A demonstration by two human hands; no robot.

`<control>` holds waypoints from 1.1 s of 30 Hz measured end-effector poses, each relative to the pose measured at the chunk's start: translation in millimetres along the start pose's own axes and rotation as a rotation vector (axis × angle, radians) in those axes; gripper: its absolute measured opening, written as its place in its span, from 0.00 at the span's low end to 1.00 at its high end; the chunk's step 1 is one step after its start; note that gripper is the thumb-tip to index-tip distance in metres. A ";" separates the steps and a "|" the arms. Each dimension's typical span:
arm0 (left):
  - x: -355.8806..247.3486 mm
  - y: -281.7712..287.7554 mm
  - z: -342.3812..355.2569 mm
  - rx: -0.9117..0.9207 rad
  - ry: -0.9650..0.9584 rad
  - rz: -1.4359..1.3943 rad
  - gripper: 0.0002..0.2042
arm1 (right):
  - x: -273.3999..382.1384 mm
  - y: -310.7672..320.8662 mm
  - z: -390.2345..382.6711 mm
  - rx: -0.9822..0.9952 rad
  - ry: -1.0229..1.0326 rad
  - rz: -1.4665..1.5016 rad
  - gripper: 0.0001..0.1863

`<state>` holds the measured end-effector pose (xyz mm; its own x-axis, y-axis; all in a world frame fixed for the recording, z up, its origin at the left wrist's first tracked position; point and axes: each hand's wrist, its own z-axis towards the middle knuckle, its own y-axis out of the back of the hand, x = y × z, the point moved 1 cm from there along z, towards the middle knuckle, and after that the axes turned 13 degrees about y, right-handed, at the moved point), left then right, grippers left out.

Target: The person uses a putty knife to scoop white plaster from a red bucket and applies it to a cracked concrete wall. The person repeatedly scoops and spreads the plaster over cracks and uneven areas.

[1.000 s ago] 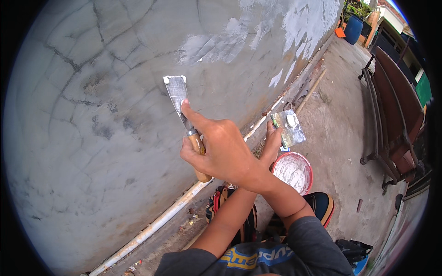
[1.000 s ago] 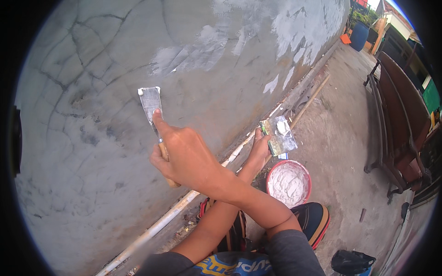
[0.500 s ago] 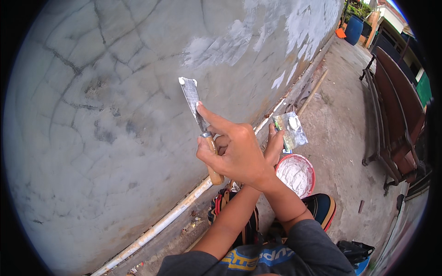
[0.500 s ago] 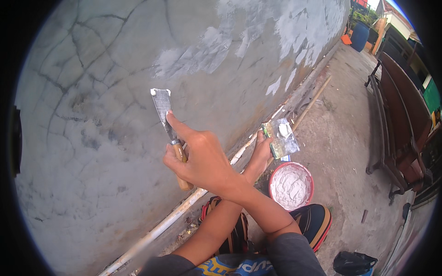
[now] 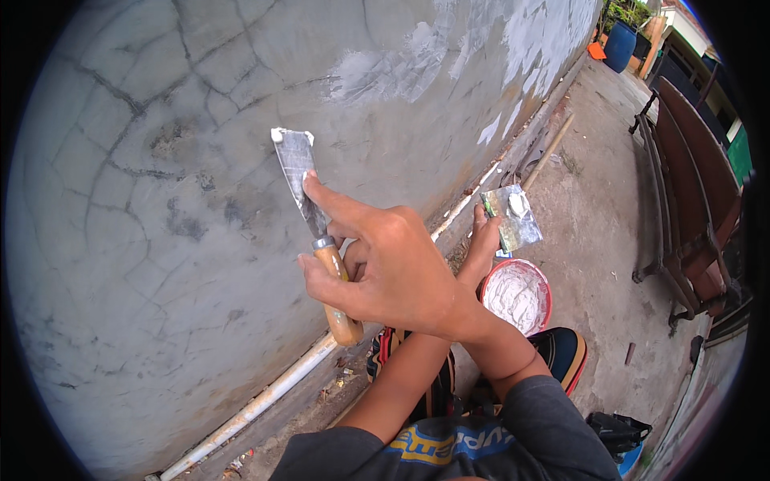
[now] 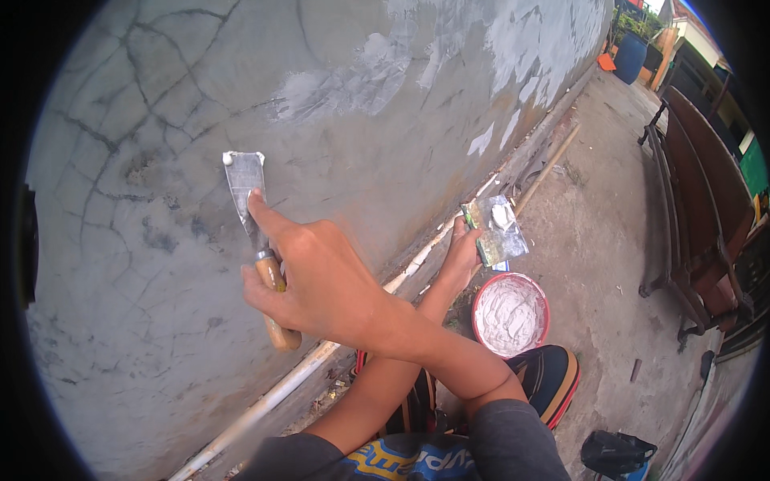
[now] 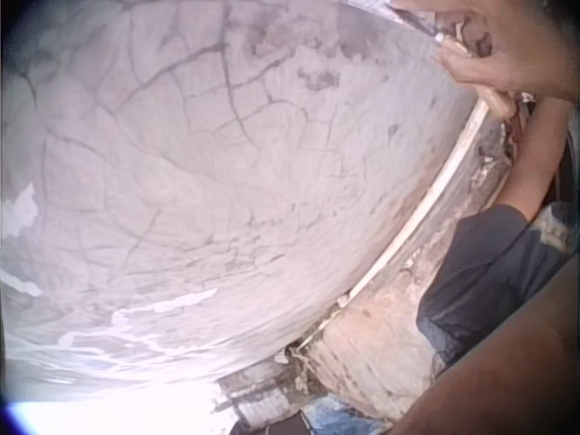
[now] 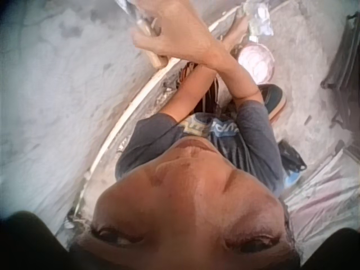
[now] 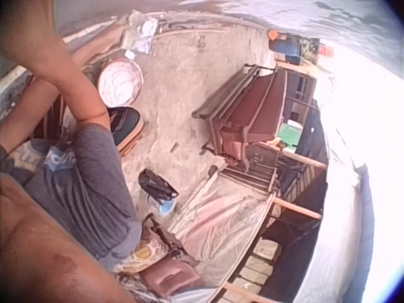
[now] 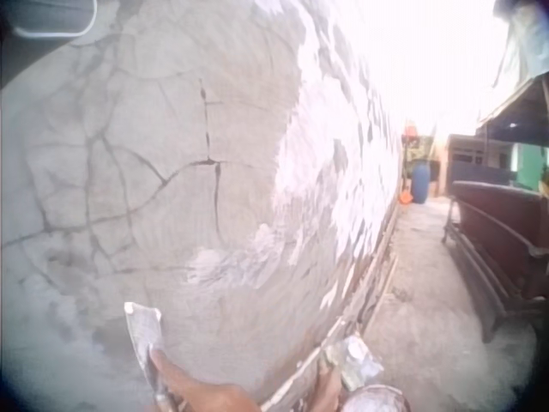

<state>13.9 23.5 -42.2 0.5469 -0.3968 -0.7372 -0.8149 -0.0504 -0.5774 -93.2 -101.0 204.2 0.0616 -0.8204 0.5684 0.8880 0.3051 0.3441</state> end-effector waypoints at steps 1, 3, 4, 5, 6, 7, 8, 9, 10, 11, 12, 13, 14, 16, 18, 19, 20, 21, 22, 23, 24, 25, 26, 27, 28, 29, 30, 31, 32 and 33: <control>-1.3 -0.2 0.4 -0.007 -0.001 0.025 0.17 | 3.3 2.9 -2.4 0.029 0.036 -0.031 0.35; 0.5 2.0 0.6 -0.026 -0.004 0.073 0.17 | 9.2 12.7 0.4 -0.013 0.000 -0.113 0.34; 2.3 3.8 1.5 -0.054 -0.035 0.098 0.17 | 1.3 11.7 4.8 -0.085 0.041 -0.143 0.34; 3.9 6.4 2.2 -0.085 -0.067 0.123 0.17 | -14.1 7.3 9.6 -0.158 0.082 -0.169 0.34; 4.5 -0.6 0.3 -0.069 -0.066 0.108 0.17 | -27.5 6.1 11.8 -0.237 0.121 -0.217 0.33; 1.2 3.1 -1.0 -0.079 -0.078 0.097 0.17 | -41.3 -6.5 12.4 -0.262 0.190 -0.209 0.33; -1.5 -2.6 -5.1 -0.043 -0.051 0.040 0.17 | -59.8 -18.2 10.5 -0.288 0.253 -0.224 0.33; -3.7 -4.0 -6.3 -0.026 -0.043 0.029 0.17 | -72.0 -28.4 10.1 -0.310 0.320 -0.228 0.33; -4.5 -5.6 -6.4 -0.007 -0.035 0.017 0.18 | -78.6 -35.4 6.9 -0.296 0.335 -0.227 0.33; -4.8 -8.0 -6.6 0.004 -0.038 0.052 0.18 | -81.9 -41.0 0.3 -0.282 0.349 -0.229 0.33; -1.1 -13.6 -6.8 0.017 -0.037 0.047 0.18 | -82.4 -41.9 -7.2 -0.267 0.359 -0.237 0.34; 1.1 -10.2 -5.9 0.009 -0.043 0.043 0.18 | -82.5 -44.6 -17.5 -0.207 0.320 -0.230 0.34; 2.8 -7.8 -3.7 0.004 -0.048 0.037 0.18 | -82.5 -42.2 -29.4 -0.146 0.280 -0.228 0.34; -0.6 -6.5 -5.3 0.024 -0.062 0.023 0.19 | -76.1 -21.5 -39.7 -0.049 0.224 -0.237 0.33; 12.8 -0.9 16.4 -0.074 -0.075 0.220 0.19 | -56.3 17.1 -38.3 0.101 0.158 -0.279 0.32; 6.7 10.6 16.1 -0.128 -0.139 0.215 0.19 | -45.6 33.6 -29.9 0.213 0.131 -0.283 0.31; 7.6 17.8 17.5 -0.167 -0.182 0.208 0.20 | -35.7 55.1 -20.5 0.330 0.043 -0.330 0.29; 1.4 1.0 -1.5 -0.141 -0.262 0.103 0.20 | -21.7 81.3 -10.8 0.442 -0.054 -0.406 0.27; -8.5 -8.5 -21.3 -0.132 -0.348 0.000 0.20 | -17.0 99.2 -2.0 0.492 -0.041 -0.435 0.24; -7.1 -16.4 -21.8 -0.087 -0.322 -0.038 0.20 | -11.6 114.6 8.3 0.543 -0.047 -0.493 0.21; -10.8 -17.0 -23.4 -0.069 -0.312 -0.072 0.20 | -4.1 121.9 26.7 0.624 -0.046 -0.501 0.18; -10.5 -7.9 -15.3 -0.047 -0.204 -0.030 0.20 | 3.5 126.5 47.9 0.704 -0.044 -0.506 0.17; -10.5 -4.1 -10.6 -0.014 -0.091 0.014 0.20 | 7.3 130.9 63.9 0.778 -0.049 -0.519 0.15; -13.3 -5.9 -11.9 -0.025 0.004 0.138 0.20 | 8.4 135.0 75.8 0.763 0.008 -0.540 0.13; -11.1 -4.9 -6.9 -0.025 -0.018 0.137 0.20 | 9.2 133.4 88.1 0.749 0.080 -0.546 0.12; -4.3 -4.0 1.4 -0.027 -0.041 0.137 0.20 | 10.9 130.8 98.5 0.735 0.151 -0.551 0.11; -2.0 -6.6 2.5 -0.018 -0.056 0.136 0.20 | 12.3 129.5 105.5 0.771 0.176 -0.590 0.11; 1.5 -9.4 2.9 -0.024 -0.043 0.130 0.19 | 14.3 127.7 111.8 0.807 0.202 -0.629 0.11; 3.3 -11.1 4.4 -0.035 -0.037 0.120 0.19 | 15.9 125.0 116.6 0.843 0.228 -0.669 0.11; 5.7 -9.6 8.1 -0.055 -0.035 0.110 0.19 | 15.6 119.6 120.8 0.845 0.160 -0.668 0.11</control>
<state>26.4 29.2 -43.7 0.4595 -0.3703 -0.8073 -0.8790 -0.0589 -0.4732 -41.0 -18.9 344.5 -0.2042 -0.9789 -0.0073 0.1680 -0.0424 0.9849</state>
